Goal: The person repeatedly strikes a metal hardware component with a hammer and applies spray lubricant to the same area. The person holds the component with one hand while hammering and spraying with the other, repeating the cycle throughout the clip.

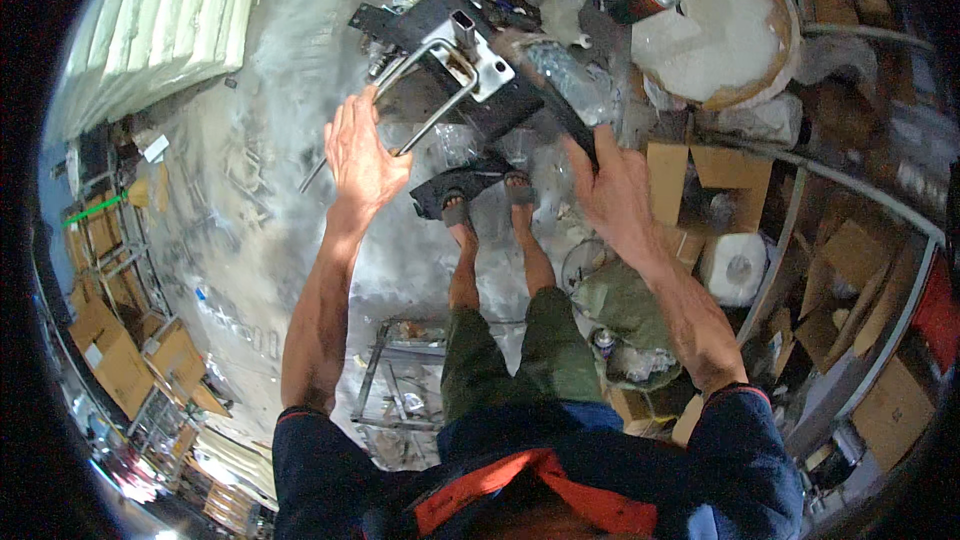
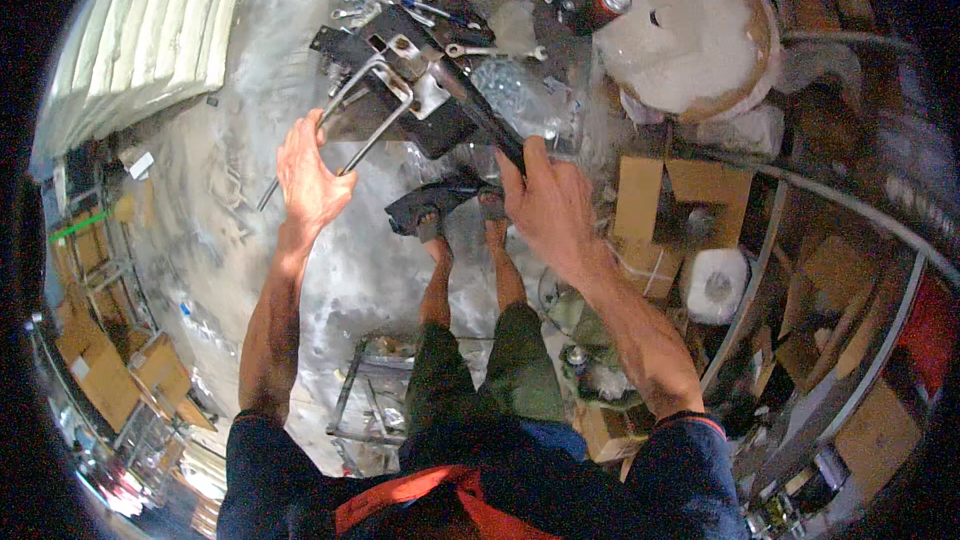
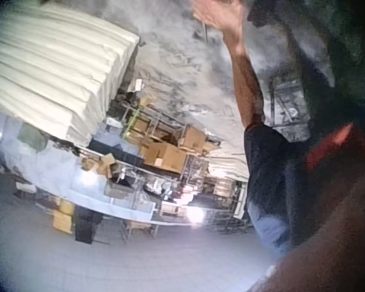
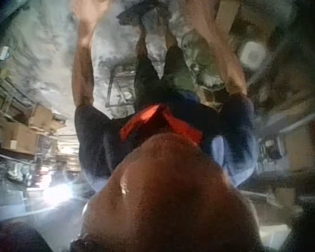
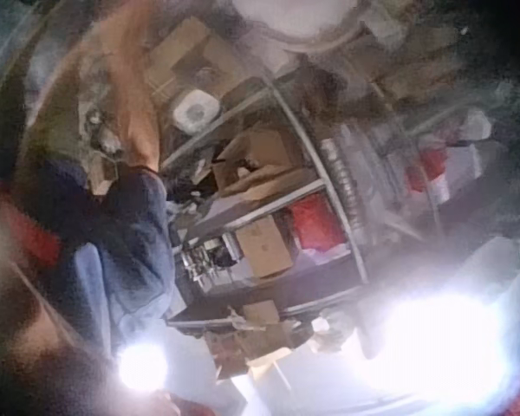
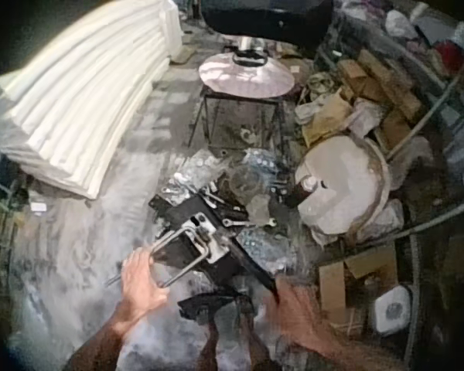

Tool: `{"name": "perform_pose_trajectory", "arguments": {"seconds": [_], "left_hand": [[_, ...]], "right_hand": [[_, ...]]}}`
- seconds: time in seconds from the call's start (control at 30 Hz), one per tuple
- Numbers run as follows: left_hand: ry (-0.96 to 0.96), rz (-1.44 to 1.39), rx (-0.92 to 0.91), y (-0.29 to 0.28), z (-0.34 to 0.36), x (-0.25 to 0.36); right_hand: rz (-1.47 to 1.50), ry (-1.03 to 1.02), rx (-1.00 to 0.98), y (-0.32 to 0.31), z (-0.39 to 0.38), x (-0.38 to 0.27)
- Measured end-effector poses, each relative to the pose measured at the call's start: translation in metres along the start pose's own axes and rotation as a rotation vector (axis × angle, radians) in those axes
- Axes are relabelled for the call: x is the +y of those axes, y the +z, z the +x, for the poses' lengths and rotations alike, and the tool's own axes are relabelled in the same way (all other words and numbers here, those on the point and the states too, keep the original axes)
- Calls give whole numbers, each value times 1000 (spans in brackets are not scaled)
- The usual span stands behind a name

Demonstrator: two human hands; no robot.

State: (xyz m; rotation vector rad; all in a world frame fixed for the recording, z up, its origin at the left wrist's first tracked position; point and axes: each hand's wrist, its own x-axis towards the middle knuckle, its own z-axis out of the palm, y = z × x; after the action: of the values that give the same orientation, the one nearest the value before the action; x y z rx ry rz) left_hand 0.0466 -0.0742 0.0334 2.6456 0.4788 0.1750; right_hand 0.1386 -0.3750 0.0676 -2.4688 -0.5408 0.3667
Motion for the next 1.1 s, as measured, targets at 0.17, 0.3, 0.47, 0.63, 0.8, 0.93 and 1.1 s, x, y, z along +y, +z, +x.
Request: {"name": "perform_pose_trajectory", "arguments": {"seconds": [0.17,0.3,0.47,0.63,0.8,0.93,1.1], "left_hand": [[40,-142,23,3,-7,-1],[-118,-442,5,22,-39,-38],[-538,-716,-163,-8,-56,-33],[-734,-1028,-154,-24,-72,-21],[-806,-1205,-187,-33,-78,2],[-975,-1178,-205,-46,-74,32],[-1157,-1533,-337,-55,-67,46]], "right_hand": [[-65,28,-74,9,0,22],[158,131,58,9,-16,13],[237,138,268,22,-15,48],[96,-17,284,67,36,79],[-104,-93,342,118,85,107],[-125,-69,275,131,97,110],[-188,-8,335,124,94,98]]}}
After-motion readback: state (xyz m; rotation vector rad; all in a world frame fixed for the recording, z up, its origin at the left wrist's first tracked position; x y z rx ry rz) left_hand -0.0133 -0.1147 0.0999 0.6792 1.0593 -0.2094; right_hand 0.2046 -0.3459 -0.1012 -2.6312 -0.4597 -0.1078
